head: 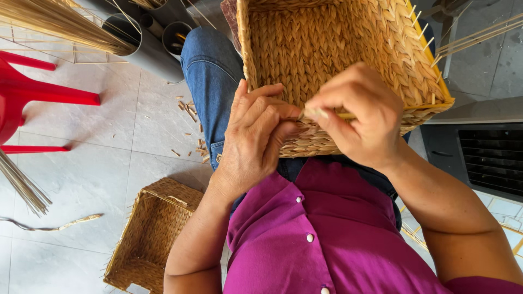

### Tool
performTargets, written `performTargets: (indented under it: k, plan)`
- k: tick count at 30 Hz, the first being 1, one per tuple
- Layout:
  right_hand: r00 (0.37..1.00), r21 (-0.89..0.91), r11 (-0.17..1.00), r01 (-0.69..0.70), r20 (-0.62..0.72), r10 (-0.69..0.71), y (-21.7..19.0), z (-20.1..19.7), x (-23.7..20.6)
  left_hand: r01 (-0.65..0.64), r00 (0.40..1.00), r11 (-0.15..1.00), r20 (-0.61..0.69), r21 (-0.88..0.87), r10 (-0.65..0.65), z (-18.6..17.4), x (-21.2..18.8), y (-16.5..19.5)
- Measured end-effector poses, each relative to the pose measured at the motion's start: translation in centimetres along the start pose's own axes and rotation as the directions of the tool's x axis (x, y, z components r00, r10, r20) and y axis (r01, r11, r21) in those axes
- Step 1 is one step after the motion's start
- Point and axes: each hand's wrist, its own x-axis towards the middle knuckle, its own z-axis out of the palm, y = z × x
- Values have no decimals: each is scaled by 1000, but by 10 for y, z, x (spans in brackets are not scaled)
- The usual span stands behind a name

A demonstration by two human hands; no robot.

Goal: The person sits with a woven water-hyacinth basket on their lap and weaves thin flat strips around its rim, threading and tucking each strip end into the weave and pressing it tight by hand. They work around the basket edge, pulling strips through and trimming loose ends as they go.

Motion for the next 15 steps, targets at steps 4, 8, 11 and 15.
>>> performTargets:
  k: [4,8,11,15]
  plan:
    - [991,2,992,-130,33,130,-3,-4,15,157,977,988,-143,4,-155,14,0,8]
    - [997,-182,980,75,-5,-78,-6,-18,23,174,968,984,-179,-26,-176,18,1,10]
    - [963,-179,954,241,164,-213,-2,-20,28,216,962,973,-152,-78,-225,15,2,12]
    - [928,-128,940,316,246,-279,9,-18,34,180,975,982,-124,-65,-187,9,6,14]
